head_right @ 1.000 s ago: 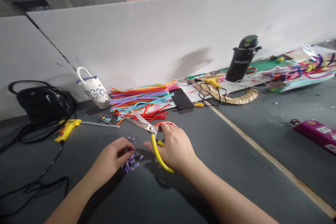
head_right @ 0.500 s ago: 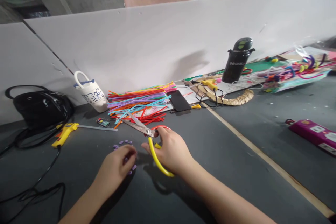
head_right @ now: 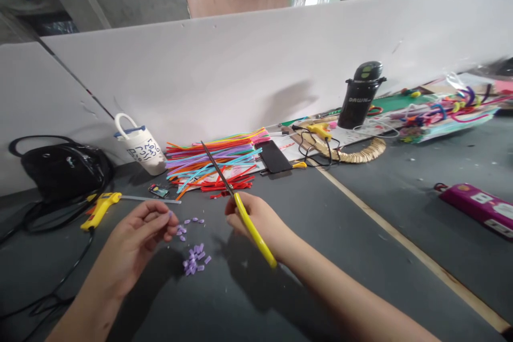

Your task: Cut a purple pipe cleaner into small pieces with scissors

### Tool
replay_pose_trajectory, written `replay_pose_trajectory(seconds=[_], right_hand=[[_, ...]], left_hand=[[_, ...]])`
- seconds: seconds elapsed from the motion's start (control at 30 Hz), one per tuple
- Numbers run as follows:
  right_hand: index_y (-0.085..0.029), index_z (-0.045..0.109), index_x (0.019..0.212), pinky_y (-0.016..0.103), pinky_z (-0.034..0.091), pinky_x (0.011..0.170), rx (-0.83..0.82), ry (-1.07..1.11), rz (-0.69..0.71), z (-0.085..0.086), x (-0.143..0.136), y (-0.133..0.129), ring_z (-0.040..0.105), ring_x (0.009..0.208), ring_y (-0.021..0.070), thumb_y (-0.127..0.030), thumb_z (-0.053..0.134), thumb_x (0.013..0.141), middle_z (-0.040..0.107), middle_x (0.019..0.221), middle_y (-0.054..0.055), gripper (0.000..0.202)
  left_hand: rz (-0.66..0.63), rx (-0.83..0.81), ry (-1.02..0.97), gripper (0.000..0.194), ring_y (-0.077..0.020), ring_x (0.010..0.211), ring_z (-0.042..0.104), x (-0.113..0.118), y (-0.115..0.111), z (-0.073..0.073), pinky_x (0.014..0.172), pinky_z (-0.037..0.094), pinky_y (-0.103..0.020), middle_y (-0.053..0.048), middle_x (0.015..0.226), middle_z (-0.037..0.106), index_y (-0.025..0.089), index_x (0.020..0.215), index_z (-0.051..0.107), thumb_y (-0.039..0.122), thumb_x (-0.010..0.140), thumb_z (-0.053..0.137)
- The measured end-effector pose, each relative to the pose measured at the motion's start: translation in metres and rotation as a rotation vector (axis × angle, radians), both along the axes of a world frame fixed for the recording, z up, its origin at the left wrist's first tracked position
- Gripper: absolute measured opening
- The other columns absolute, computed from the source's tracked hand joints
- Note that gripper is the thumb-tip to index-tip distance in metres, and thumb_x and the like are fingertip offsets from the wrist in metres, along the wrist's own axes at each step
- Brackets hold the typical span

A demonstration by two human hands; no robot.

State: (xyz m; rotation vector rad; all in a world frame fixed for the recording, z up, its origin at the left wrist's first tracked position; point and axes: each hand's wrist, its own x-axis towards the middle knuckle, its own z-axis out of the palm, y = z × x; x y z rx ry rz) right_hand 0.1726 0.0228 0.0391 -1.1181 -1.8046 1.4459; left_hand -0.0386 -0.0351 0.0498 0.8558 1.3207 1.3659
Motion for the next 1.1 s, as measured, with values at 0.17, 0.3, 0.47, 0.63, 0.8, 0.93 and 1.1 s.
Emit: replay_pose_trajectory(seconds=[0.17,0.3,0.47,0.63,0.8,0.93,1.1], right_hand=[[-0.018,0.048,0.071,0.021,0.037,0.051,-0.025,0.131,0.116,0.017,-0.013,-0.002,0.047,0.051,0.0108,-0.021,0.048,0.071,0.046,0.053,-0.005,0.003],[-0.018,0.049,0.069,0.021,0.038,0.053,-0.03,0.085,0.102,0.01,-0.025,-0.011,0.047,0.053,0.0103,-0.017,0.05,0.07,0.047,0.056,-0.005,0.002],[-0.019,0.047,0.07,0.02,0.039,0.054,-0.022,0.154,0.102,-0.003,-0.029,-0.023,0.049,0.054,0.01,-0.014,0.048,0.073,0.05,0.058,-0.005,0.006],[-0.019,0.046,0.069,0.019,0.04,0.053,-0.019,0.141,0.088,-0.007,-0.027,-0.027,0.053,0.055,0.0103,-0.009,0.046,0.072,0.052,0.058,-0.006,0.011],[-0.018,0.047,0.069,0.018,0.04,0.052,-0.034,0.145,0.108,-0.007,-0.024,-0.027,0.053,0.054,0.0099,-0.009,0.046,0.072,0.053,0.057,-0.005,0.01],[-0.018,0.046,0.069,0.017,0.039,0.05,-0.007,0.128,0.127,-0.006,-0.024,-0.027,0.052,0.053,0.0094,-0.01,0.047,0.072,0.053,0.056,-0.005,0.009],[-0.018,0.045,0.066,0.017,0.035,0.05,0.087,0.049,0.102,-0.007,-0.023,-0.026,0.045,0.053,0.0085,-0.01,0.046,0.071,0.049,0.057,-0.005,0.009]], left_hand=[[-0.042,0.008,-0.05,0.019,-0.01,0.052,0.058,0.004,-0.003,0.003,0.05,0.044,-0.018,0.003,0.06,0.066,0.019,0.076,0.054,0.02,0.067,0.07],[-0.143,-0.038,-0.124,0.021,-0.0108,0.053,0.058,0.021,-0.006,-0.014,0.05,0.043,-0.02,0.002,0.061,0.066,0.02,0.077,0.049,0.022,0.07,0.069],[-0.187,-0.068,-0.189,0.021,-0.0109,0.054,0.059,0.035,-0.011,-0.024,0.053,0.044,-0.021,0.002,0.062,0.066,0.02,0.077,0.048,0.022,0.071,0.068],[-0.21,-0.112,-0.214,0.024,-0.0117,0.053,0.059,0.041,-0.015,-0.023,0.05,0.044,-0.021,0.002,0.058,0.064,0.02,0.073,0.049,0.019,0.065,0.072],[-0.199,-0.104,-0.197,0.02,-0.0114,0.051,0.058,0.043,-0.017,-0.026,0.049,0.044,-0.021,0.003,0.058,0.062,0.019,0.073,0.051,0.017,0.067,0.069],[-0.199,-0.082,-0.128,0.019,-0.0118,0.05,0.058,0.042,-0.016,-0.028,0.047,0.045,-0.022,0.003,0.057,0.061,0.019,0.071,0.052,0.017,0.065,0.07],[-0.183,-0.092,-0.068,0.014,-0.0125,0.048,0.058,0.045,-0.017,-0.026,0.047,0.046,-0.022,0.001,0.053,0.062,0.016,0.069,0.058,0.021,0.064,0.071]])
